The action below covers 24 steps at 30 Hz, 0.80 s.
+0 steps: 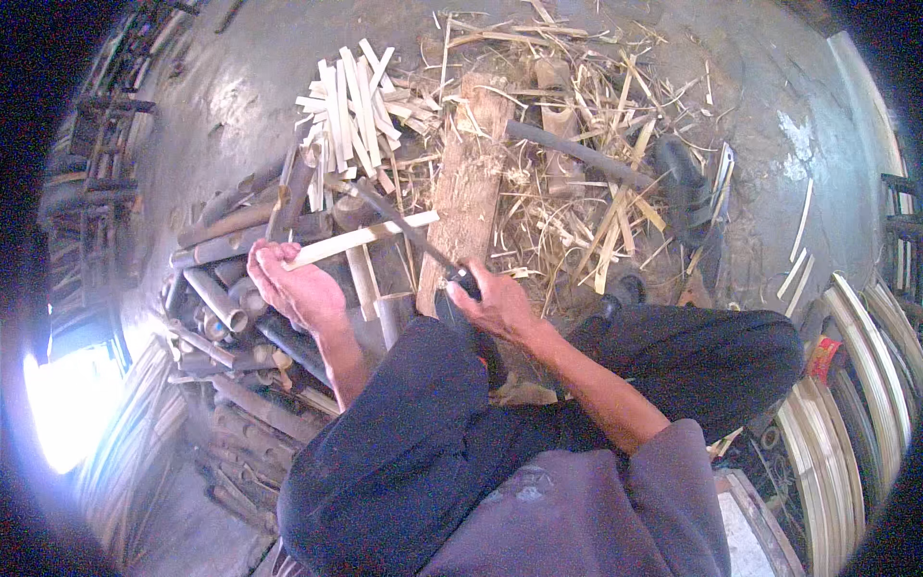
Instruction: The person sits on the floor and uses a knife to split small pieces of wood into thinner strips. The person repeatedly positions the wood on a block and strikes it with the knife to create uniform slats.
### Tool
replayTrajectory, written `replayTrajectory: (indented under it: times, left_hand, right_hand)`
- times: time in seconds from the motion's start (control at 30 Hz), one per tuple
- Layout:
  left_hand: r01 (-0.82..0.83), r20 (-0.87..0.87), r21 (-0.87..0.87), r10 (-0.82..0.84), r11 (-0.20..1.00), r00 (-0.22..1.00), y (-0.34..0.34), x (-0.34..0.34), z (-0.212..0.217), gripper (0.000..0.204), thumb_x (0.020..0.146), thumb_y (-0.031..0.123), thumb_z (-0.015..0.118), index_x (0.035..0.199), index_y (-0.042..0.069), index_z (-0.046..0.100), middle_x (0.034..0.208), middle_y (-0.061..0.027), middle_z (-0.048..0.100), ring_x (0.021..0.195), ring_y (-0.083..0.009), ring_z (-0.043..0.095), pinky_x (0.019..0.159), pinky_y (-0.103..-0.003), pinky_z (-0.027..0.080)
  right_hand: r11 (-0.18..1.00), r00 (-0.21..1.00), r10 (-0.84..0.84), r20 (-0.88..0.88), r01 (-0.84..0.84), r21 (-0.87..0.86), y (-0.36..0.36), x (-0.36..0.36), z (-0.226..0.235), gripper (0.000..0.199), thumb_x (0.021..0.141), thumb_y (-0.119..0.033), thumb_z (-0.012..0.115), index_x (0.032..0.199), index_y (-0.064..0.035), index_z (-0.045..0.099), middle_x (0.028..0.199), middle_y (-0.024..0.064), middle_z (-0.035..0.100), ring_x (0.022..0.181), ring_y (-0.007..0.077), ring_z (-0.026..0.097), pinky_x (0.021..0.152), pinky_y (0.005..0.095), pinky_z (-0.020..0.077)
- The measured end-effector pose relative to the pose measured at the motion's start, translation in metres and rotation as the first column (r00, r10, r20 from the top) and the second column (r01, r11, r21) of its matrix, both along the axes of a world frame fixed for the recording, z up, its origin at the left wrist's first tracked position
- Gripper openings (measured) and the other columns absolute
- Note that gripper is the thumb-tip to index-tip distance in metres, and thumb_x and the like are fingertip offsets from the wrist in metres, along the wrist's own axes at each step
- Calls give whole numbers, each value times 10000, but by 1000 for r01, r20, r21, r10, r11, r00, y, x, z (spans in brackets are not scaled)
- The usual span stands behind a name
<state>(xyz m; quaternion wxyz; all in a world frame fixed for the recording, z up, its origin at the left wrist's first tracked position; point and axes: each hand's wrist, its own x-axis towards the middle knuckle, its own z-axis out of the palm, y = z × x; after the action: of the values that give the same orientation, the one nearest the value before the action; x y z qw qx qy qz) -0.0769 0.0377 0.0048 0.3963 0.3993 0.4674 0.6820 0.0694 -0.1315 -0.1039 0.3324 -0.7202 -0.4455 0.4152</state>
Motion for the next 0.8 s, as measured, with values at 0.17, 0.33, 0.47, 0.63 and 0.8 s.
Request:
replayTrajectory:
  times: [0.17, 0.33, 0.47, 0.63, 0.8]
  left_hand:
    - [-61, 31, -70, 64, 996, 997, -17, 7, 6, 247, 960, 107, 459, 1193, 25, 464, 833, -29, 457, 765, -128, 440, 741, -277, 396]
    - [-196, -60, -86, 191, 977, 980, -41, 18, -3, 267, 992, 182, 439, 1233, 70, 421, 867, -20, 389, 820, -133, 380, 754, -294, 345]
    - [-187, -34, -80, 184, 979, 982, -39, 24, -4, 277, 978, 167, 440, 1238, 78, 406, 855, -16, 383, 812, -139, 376, 756, -294, 344]
    - [-200, -52, 14, 201, 980, 978, -44, 18, -8, 290, 971, 171, 458, 1233, 62, 402, 820, -7, 366, 789, -129, 368, 730, -290, 330]
    - [-144, -85, 16, 145, 989, 986, -42, 16, -9, 338, 975, 214, 487, 1248, 51, 374, 819, -10, 368, 796, -127, 370, 736, -296, 324]
  right_hand:
    - [988, 982, 151, -118, -151, 5, 16, -19, 32, 474, 939, -497, 481, 1150, -74, 519, 790, 279, 632, 790, 474, 620, 710, 525, 483]
    - [974, 967, 227, -119, -222, 50, 17, -37, 43, 458, 932, -496, 500, 1106, -73, 529, 761, 264, 630, 775, 464, 622, 704, 525, 487]
    - [985, 984, 174, -32, -173, 23, 24, -30, 19, 458, 922, -507, 507, 1091, -84, 547, 743, 269, 627, 782, 463, 627, 711, 534, 491]
    - [974, 971, 225, -78, -226, 1, 21, -35, 45, 466, 921, -517, 499, 1089, -85, 550, 737, 263, 626, 763, 453, 631, 692, 528, 488]
    - [985, 984, 175, -15, -175, 6, 23, -30, 26, 480, 912, -537, 502, 1078, -90, 559, 729, 259, 633, 739, 450, 636, 662, 529, 504]
